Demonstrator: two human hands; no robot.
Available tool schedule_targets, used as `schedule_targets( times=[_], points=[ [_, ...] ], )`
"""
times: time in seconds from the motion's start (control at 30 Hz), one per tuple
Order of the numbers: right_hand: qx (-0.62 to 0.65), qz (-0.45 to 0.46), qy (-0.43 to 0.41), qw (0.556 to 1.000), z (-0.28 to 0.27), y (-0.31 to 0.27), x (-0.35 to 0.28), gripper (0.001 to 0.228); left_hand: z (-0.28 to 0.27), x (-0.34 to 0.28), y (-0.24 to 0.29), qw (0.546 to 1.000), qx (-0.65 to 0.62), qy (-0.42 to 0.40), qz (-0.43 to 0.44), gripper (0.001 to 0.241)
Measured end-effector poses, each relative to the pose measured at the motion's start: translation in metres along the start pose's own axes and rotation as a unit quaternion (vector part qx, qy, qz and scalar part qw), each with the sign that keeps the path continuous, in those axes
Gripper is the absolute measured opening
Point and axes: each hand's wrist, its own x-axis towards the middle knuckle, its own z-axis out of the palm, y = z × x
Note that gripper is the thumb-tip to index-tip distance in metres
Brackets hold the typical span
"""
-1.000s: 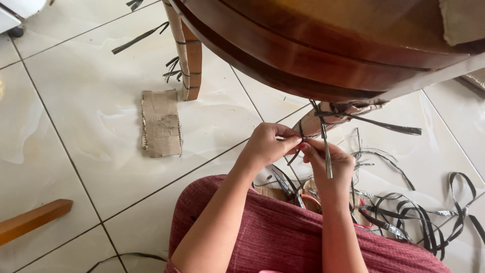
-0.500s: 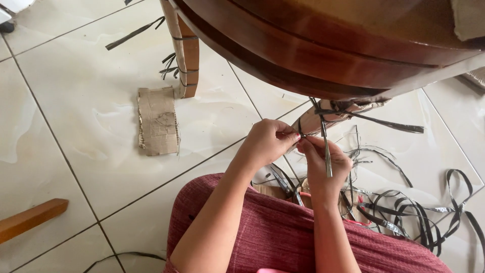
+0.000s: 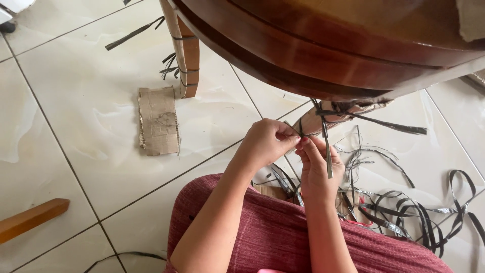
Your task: Wrapping the legs of a wooden chair with protective cardboard and securing them with plastic straps.
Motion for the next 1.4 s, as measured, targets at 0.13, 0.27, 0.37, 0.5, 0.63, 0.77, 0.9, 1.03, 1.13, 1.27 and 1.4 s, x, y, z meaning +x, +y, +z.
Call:
schedule_targets(
  times=[0.13,0.27,0.37,0.5,0.63,0.77,0.9,1.03,1.13,1.27,1.4],
  points=[
    [0.082,0.054,-0.004,0.995,-0.014,0.019,0.012,0.011,-0.003,-0.005,0.007,1.000,0.003,-0.006,-0.021,0.038],
    [0.153,0.089,-0.024,0.984,-0.021,0.033,0.018,0.009,0.000,-0.003,0.005,1.000,0.015,0.016,-0.009,0.033],
    [0.128,0.051,-0.039,0.990,-0.019,0.030,0.014,0.009,-0.003,-0.003,0.003,0.999,0.030,0.040,0.021,0.024],
    [0.051,-0.023,-0.064,0.996,-0.015,0.018,0.007,0.013,-0.007,-0.006,0.003,0.989,0.043,0.069,0.123,0.016],
    [0.010,-0.057,-0.072,0.996,-0.019,0.017,0.006,0.014,-0.005,-0.007,0.002,0.982,0.053,0.056,0.171,0.011],
    [-0.047,-0.087,-0.075,0.992,-0.020,0.012,0.004,0.014,-0.005,-0.005,-0.002,0.983,0.055,0.036,0.172,0.016],
    [-0.149,-0.120,-0.075,0.979,-0.013,-0.005,-0.005,0.016,0.002,-0.001,-0.007,0.981,0.051,0.049,0.180,0.017],
    [-0.188,-0.126,-0.073,0.971,-0.005,-0.013,-0.014,0.010,0.007,0.007,-0.013,0.983,0.030,0.065,0.170,0.018],
    [-0.228,-0.126,-0.065,0.963,-0.006,-0.019,-0.017,0.008,0.011,0.010,-0.018,0.984,-0.023,0.072,0.160,0.018],
    [-0.321,-0.128,-0.063,0.936,-0.012,-0.029,-0.018,0.006,0.019,0.019,-0.025,0.983,-0.060,0.098,0.145,0.021],
    [-0.395,-0.134,-0.075,0.906,-0.027,-0.029,-0.012,0.008,0.031,0.025,-0.033,0.982,-0.067,0.115,0.135,0.022]
  ],
)
